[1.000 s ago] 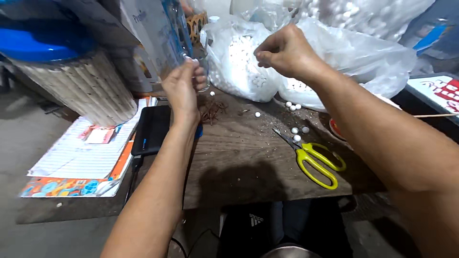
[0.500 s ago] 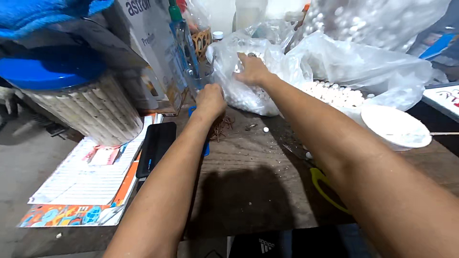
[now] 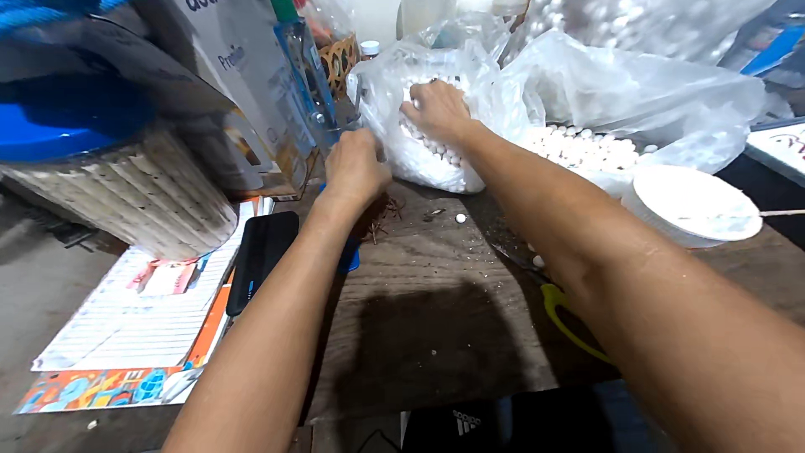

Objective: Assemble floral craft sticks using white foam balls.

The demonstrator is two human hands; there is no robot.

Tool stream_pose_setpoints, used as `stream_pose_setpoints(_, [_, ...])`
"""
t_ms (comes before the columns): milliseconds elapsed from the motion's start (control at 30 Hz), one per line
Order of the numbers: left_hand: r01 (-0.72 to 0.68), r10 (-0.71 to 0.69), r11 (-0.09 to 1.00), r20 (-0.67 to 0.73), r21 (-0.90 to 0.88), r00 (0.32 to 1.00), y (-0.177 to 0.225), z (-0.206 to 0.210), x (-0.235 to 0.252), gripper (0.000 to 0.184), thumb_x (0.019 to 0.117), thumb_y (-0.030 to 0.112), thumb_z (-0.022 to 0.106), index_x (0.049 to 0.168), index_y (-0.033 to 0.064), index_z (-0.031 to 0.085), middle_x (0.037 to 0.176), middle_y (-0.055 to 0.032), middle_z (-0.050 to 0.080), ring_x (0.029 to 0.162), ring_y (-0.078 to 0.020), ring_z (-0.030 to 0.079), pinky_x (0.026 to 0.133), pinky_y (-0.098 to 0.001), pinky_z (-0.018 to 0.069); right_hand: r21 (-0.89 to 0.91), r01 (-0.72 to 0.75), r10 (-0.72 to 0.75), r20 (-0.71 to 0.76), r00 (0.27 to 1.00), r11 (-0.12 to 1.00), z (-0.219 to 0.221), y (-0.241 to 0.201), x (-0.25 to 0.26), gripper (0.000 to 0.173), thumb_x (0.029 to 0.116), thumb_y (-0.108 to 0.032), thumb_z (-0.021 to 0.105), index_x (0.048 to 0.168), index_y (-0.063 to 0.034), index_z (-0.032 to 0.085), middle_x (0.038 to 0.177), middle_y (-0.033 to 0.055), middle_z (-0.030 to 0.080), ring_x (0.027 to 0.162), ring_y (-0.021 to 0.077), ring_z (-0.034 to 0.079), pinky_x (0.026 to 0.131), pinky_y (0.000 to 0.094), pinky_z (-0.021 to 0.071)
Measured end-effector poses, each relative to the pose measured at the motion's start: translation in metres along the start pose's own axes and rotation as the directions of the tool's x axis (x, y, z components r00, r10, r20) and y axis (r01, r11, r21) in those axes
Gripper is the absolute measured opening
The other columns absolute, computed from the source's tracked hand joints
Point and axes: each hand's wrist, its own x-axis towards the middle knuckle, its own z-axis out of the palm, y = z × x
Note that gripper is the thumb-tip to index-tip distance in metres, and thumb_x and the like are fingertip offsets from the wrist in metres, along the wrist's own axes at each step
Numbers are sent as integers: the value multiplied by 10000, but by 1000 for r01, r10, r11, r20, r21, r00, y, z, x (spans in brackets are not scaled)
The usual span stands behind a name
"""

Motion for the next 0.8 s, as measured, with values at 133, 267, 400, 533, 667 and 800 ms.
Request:
stream_pose_setpoints(133, [-327,297,939,-226,-108,928,18,19,-29,148,908,14,636,984,-68,733,943,-241,707,911,-382,695,818,-563,535,354,-115,142,-52,988,928,-25,-2,11,450,1097,-291,446,1288,74,628,1228,263,655,1138,349,640,997,510,474])
stream_pose_setpoints(267, [-492,467,853,-166,-175,869,33,53,-55,62,883,26,680,892,-18,724,830,-171,667,791,-326,674,686,-510,541,688,-173,223,17,975,705,-62,-19,-1,343,1108,-298,466,1010,-20,641,711,2,527,499,51,442,482,204,407])
stream_pose_setpoints(400, [-453,449,866,-68,-212,891,31,80,-59,83,870,24,659,873,-30,722,823,-178,657,791,-327,659,697,-506,514,800,-236,178,163,970,552,-91,-27,-54,244,1091,-145,461,929,-46,614,619,-30,498,436,23,419,421,154,380])
stream_pose_setpoints(533, [-434,424,872,-93,-227,901,35,90,-56,142,896,33,652,976,-41,743,884,-202,662,842,-355,663,734,-523,523,715,-179,73,177,982,676,-68,-16,-125,420,1113,-329,408,849,-80,620,601,-51,531,438,28,447,420,205,389])
stream_pose_setpoints(667, [-430,385,862,-206,-267,900,37,100,-52,100,892,22,690,936,-57,734,854,-203,662,807,-337,656,743,-497,524,533,89,-107,2,994,841,-14,16,-152,371,1067,-287,502,856,-35,673,686,-9,556,590,59,512,580,285,440])
stream_pose_setpoints(800, [-406,333,857,-261,-318,906,37,102,-52,76,881,13,722,895,-61,729,846,-193,676,808,-291,653,775,-449,516,279,227,-185,-169,968,933,19,30,-148,426,1052,-348,504,924,16,684,789,154,633,759,307,650,663,511,491])
